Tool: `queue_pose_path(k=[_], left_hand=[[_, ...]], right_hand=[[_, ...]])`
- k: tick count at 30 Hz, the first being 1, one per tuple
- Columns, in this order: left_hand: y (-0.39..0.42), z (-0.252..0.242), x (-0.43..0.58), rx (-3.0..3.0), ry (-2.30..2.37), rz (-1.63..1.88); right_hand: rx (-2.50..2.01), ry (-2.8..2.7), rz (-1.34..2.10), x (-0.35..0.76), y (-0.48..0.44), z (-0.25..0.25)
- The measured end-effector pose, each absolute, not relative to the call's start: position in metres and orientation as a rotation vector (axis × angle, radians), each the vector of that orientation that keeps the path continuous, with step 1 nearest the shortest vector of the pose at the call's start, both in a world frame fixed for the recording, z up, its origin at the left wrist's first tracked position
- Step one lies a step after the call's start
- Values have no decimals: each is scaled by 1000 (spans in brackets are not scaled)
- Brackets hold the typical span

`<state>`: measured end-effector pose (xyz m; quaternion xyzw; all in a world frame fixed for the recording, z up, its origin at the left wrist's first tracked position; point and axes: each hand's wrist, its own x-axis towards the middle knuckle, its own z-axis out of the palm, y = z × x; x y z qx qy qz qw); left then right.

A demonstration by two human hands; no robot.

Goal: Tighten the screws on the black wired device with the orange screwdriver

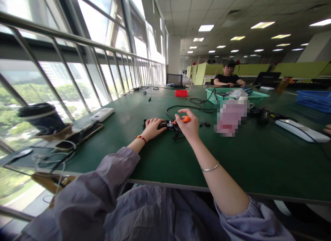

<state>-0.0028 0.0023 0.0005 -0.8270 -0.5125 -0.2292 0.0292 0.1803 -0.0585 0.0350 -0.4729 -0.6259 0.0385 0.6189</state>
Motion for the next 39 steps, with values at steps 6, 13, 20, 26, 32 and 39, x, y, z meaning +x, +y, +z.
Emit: queue_pose_path(k=[6, 13, 20, 26, 32, 39], left_hand=[[2, 1, -1, -2541, -1599, -700], [6, -3, -4, -2500, -1550, -596], [6, -3, -7, -2502, -1489, -537], [8, 0, -6, -2505, -1510, -539], [9, 3, -9, -2509, -1529, -554], [10, 2, -8, -2498, -1569, -547]], right_hand=[[-988, -1434, 57, 182, -55, 34], [-1079, -1479, 77, 184, -56, 34], [-996, -1533, -2, 180, -58, 34], [-1144, -1493, 79, 179, -61, 35], [-996, -1443, 79, 182, -55, 33], [-1117, -1423, 106, 178, -58, 35]])
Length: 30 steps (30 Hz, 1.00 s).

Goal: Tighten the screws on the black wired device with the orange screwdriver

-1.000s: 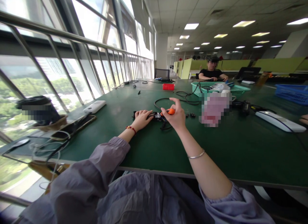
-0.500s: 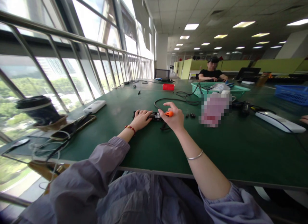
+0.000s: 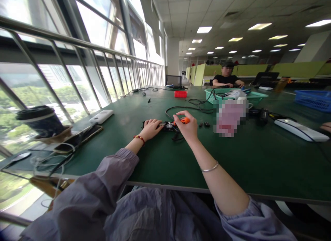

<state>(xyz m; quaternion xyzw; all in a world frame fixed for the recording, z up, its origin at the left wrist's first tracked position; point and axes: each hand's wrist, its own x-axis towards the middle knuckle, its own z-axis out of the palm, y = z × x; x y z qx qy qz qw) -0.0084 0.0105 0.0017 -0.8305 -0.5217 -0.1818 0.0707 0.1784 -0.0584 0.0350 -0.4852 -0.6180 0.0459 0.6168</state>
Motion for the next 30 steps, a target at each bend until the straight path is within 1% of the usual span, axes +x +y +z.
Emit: queue_pose_path(k=[5, 10, 13, 19, 25, 30], left_hand=[[10, 2, -8, -2501, -1563, -543], [9, 1, -8, -2492, -1563, -534], [9, 1, -8, -2491, -1560, -538], [8, 0, -8, -2501, -1562, -543], [8, 2, -9, -2519, -1567, -552], [11, 3, -10, -2538, -1559, -546]], right_hand=[[-996, -1453, 121, 177, -57, 33], [-1114, -1488, 84, 177, -60, 33], [-1134, -1498, 121, 176, -62, 34], [-972, -1458, 143, 175, -59, 32], [-1116, -1375, 83, 177, -57, 34], [-1078, -1371, 120, 176, -55, 38]])
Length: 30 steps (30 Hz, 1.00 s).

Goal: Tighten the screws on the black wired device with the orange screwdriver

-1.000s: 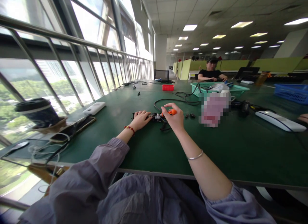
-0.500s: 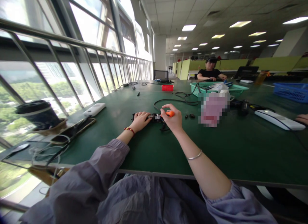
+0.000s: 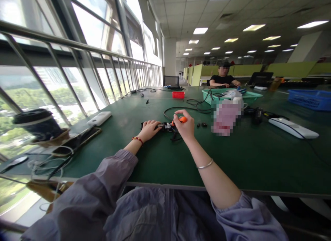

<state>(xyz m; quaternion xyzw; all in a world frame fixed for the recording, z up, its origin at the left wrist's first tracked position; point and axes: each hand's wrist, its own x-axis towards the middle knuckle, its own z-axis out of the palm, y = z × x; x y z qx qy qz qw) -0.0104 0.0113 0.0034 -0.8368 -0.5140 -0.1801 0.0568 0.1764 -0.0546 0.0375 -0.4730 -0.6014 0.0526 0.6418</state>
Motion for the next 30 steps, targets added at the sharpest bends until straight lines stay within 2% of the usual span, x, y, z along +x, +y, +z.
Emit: queue_pose_path(k=[19, 25, 30], left_hand=[[11, 9, -15, -2563, -1536, -536], [10, 14, -17, -2579, -1490, -529], [8, 22, -18, -2623, -1511, -486]], right_hand=[[-959, -1429, 163, 180, -54, 32], [-1070, -1464, 135, 181, -59, 35], [-952, -1442, 202, 181, -58, 36]])
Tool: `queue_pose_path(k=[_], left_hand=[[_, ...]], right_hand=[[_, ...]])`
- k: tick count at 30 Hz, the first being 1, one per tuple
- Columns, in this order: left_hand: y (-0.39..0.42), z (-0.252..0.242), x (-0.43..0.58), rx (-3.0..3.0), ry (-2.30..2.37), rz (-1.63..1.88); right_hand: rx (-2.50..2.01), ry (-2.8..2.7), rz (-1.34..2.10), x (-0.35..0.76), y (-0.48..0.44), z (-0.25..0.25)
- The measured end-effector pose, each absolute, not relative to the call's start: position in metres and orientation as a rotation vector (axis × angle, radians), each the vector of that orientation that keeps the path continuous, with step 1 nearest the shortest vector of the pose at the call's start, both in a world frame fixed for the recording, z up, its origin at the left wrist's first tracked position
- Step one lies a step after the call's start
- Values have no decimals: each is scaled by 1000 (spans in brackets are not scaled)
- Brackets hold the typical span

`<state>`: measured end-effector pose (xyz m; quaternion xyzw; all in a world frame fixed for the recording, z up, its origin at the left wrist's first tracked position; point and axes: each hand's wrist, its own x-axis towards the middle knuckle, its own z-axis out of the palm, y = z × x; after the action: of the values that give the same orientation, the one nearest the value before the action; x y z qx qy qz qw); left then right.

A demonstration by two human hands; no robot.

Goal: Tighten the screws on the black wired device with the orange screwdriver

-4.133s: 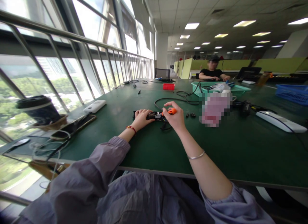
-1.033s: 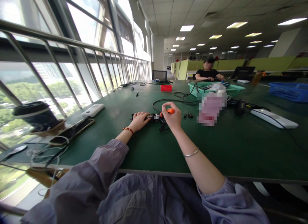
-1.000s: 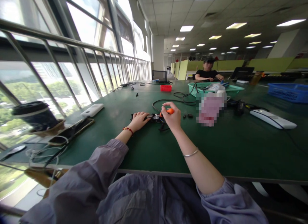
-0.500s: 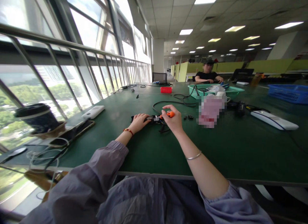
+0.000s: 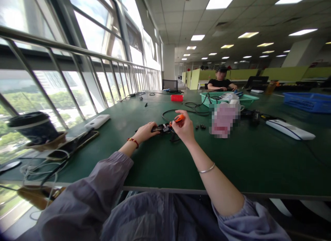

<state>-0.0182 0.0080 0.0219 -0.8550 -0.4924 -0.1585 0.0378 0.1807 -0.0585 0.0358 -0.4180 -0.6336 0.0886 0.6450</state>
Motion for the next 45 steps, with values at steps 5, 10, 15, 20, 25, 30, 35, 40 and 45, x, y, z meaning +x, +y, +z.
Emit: queue_pose_path(k=[5, 10, 15, 20, 25, 30, 35, 40, 45], left_hand=[[4, 27, -18, -2653, -1527, -493], [4, 27, -20, -2662, -1647, -340], [8, 33, -41, -2522, -1869, -342], [10, 45, -80, -2275, -2223, -319], [9, 51, -125, -1874, -2520, -396], [5, 51, -157, -1439, -2573, -639], [3, 46, -171, -1288, -2319, -888], [11, 33, -175, -1318, -2289, -690], [14, 29, -173, -1305, -2288, -695]], right_hand=[[-1007, -1474, 170, 181, -57, 35], [-1012, -1681, 286, 181, -62, 39], [-1118, -1990, 443, 176, -63, 35], [-1135, -2349, 416, 163, -62, 22], [-1203, -2340, 430, 166, -58, 20], [-1333, -2285, 379, 182, -51, 19], [-1391, -2287, 340, 184, -49, 16], [-1393, -2302, 326, 181, -50, 16], [-1390, -2310, 325, 182, -51, 17]])
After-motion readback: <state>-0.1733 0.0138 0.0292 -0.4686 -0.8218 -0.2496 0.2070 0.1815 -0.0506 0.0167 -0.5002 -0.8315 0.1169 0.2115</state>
